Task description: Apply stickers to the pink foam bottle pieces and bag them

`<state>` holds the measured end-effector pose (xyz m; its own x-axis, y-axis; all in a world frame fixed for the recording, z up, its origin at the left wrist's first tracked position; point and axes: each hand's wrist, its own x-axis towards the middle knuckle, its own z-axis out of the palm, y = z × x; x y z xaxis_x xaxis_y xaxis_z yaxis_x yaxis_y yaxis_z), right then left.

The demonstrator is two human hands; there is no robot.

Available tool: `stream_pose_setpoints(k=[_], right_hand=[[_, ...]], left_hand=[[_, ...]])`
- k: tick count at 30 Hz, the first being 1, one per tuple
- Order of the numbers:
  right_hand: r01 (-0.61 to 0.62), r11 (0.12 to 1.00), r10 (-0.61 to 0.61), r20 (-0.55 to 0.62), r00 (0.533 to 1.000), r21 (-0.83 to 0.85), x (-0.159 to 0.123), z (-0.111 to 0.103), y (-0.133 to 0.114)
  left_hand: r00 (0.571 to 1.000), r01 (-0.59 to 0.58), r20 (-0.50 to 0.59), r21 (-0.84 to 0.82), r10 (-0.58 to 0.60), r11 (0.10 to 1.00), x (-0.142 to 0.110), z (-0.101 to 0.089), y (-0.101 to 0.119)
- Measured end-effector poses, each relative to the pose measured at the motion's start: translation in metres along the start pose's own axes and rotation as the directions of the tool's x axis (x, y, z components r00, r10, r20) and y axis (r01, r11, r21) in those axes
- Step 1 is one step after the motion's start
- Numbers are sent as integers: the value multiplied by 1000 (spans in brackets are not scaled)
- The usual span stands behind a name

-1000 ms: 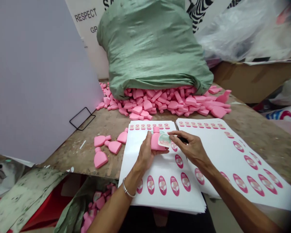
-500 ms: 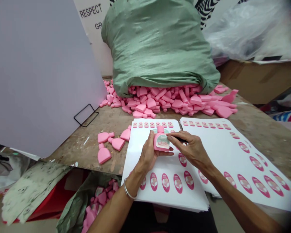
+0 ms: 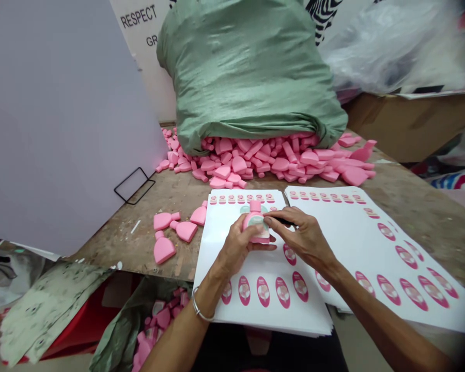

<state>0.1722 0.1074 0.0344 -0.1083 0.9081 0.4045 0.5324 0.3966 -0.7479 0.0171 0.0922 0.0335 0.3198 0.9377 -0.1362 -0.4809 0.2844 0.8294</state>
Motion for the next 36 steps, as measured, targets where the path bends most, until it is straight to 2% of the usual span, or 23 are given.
stream_pose_setpoints(k=[4,7,8,11,13,15,16,17,18,19,21,23,25,28,29,30,31,32,33,34,35,36], right_hand=[[33,989,-34,-7,999,-144,2,-6,3],[-52,988,47,-38,998,-147,2,-7,5],[-87,992,87,-3,996,-91,2,-5,5],[-165,984,147,208,967,68,6,2,12],[-209,976,190,230,954,61,16,8,22],[-226,974,226,163,961,-15,36,15,37],[-213,973,223,124,967,-88,49,20,44],[-189,965,210,100,973,-184,63,26,50],[-160,945,193,93,977,-284,77,35,56],[-134,918,183,98,978,-374,92,44,60],[-116,870,199,126,972,-480,118,62,63],[-123,857,227,151,962,-501,134,72,61],[-120,850,227,152,962,-513,137,69,52],[-43,848,157,174,972,-529,121,37,28],[26,866,110,239,965,-500,113,23,18],[109,895,53,346,937,-432,105,10,8],[160,925,16,457,890,-344,97,-1,-1],[179,952,-13,551,834,-248,89,-10,-7],[158,974,-27,608,794,-163,82,-15,-11],[114,988,-26,622,783,-103,75,-16,-10],[70,995,-15,594,804,-68,67,-14,-6],[38,998,-1,531,847,-59,60,-9,2]], left_hand=[[999,0,41,23,-1,1000,-6,0,2],[998,29,56,1,-29,1000,-9,1,-1],[997,42,63,0,-42,999,-10,1,-2],[993,77,88,12,-78,997,-19,1,0],[993,90,73,80,-96,993,-28,-6,6],[997,67,-52,292,-54,954,-36,-23,17],[987,56,-160,444,17,894,-38,-35,22],[954,64,-270,599,126,798,-40,-49,27],[901,99,-354,732,252,674,-41,-64,31],[841,147,-392,829,372,539,-41,-79,34],[753,225,-347,934,559,277,-38,-105,36],[710,258,-236,964,663,67,-35,-121,35],[700,236,-136,970,701,-48,-32,-122,35],[764,78,18,990,645,-120,-24,-100,40],[795,-3,80,992,602,-128,-20,-88,42],[827,-95,145,988,544,-120,-16,-77,45],[858,-193,206,978,470,-77,-12,-65,47],[891,-278,254,961,377,10,-9,-55,48],[917,-326,279,936,285,133,-6,-47,48],[940,-319,267,906,210,278,-3,-40,46],[964,-262,213,866,160,426,-2,-36,42],[984,-177,125,804,129,567,-1,-34,38]])
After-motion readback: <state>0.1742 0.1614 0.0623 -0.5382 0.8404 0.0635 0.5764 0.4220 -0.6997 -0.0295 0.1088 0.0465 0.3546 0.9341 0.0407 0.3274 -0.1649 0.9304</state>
